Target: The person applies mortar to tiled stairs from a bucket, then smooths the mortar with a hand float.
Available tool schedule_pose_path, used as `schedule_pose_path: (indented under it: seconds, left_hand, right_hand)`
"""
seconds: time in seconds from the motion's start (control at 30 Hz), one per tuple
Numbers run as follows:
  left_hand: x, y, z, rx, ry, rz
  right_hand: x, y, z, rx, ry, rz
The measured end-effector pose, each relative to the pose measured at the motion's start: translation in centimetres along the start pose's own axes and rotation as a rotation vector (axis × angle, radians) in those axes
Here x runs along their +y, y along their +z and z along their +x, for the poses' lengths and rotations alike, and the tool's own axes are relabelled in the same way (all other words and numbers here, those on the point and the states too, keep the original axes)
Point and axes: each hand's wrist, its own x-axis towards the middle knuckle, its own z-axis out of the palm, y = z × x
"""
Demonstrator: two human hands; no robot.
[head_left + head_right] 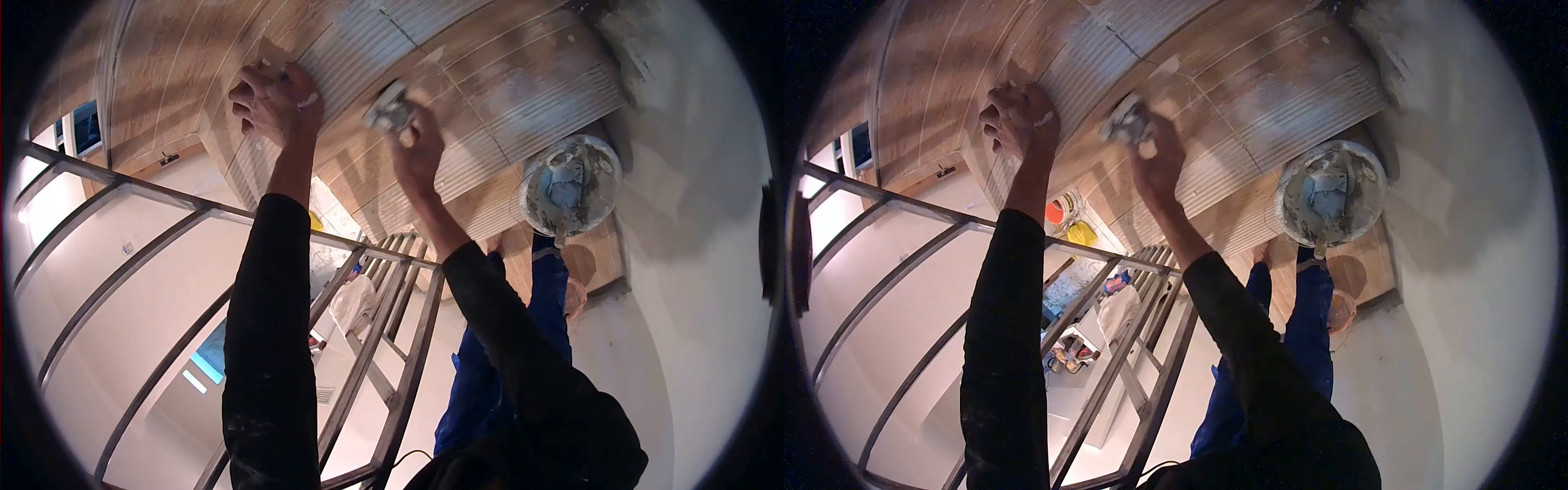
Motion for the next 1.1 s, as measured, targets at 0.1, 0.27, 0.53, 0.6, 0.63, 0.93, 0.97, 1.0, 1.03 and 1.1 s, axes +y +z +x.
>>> schedule_pose_path:
  seconds: [0.1,0.27,0.53,0.6,0.63,0.93,0.97,1.0,1.03,1.1]
  left_hand:
    - [0.2,-0.5,-0.3,-0.023,-0.033,-0.002]
    - [0.0,-0.2,-0.3,-0.010,-0.035,-0.012]
    - [0.3,-0.8,-0.2,-0.056,-0.027,0.004]
    - [-0.1,-0.3,-0.2,-0.042,-0.013,0.017]
    - [-0.4,0.0,-0.1,-0.022,-0.002,0.035]
    - [0.0,0.1,0.1,-0.021,-0.070,0.048]
    - [0.0,-0.1,0.0,-0.022,-0.066,0.052]
    - [0.0,-0.2,-0.1,-0.020,-0.065,0.044]
    - [0.1,-0.2,-0.1,-0.017,-0.063,0.036]
    - [0.0,0.1,0.1,-0.012,-0.049,0.041]
  right_hand:
    - [-1.8,-0.7,-2.2,-0.144,0.133,0.124]
    - [-0.6,-5.2,5.6,0.173,0.239,0.527]
    - [-4.3,-1.5,3.7,0.042,0.114,0.423]
    - [-3.7,-2.2,1.8,-0.114,-0.015,0.174]
    - [-3.3,-2.7,1.1,-0.201,-0.078,0.042]
    - [3.6,-4.4,5.5,0.269,0.421,0.661]
    - [4.1,-4.0,6.1,0.231,0.316,0.634]
    - [4.6,-3.9,6.5,0.236,0.318,0.636]
    - [5.1,-3.8,6.9,0.303,0.343,0.701]
    - [5.5,-4.4,7.1,0.374,0.369,0.763]
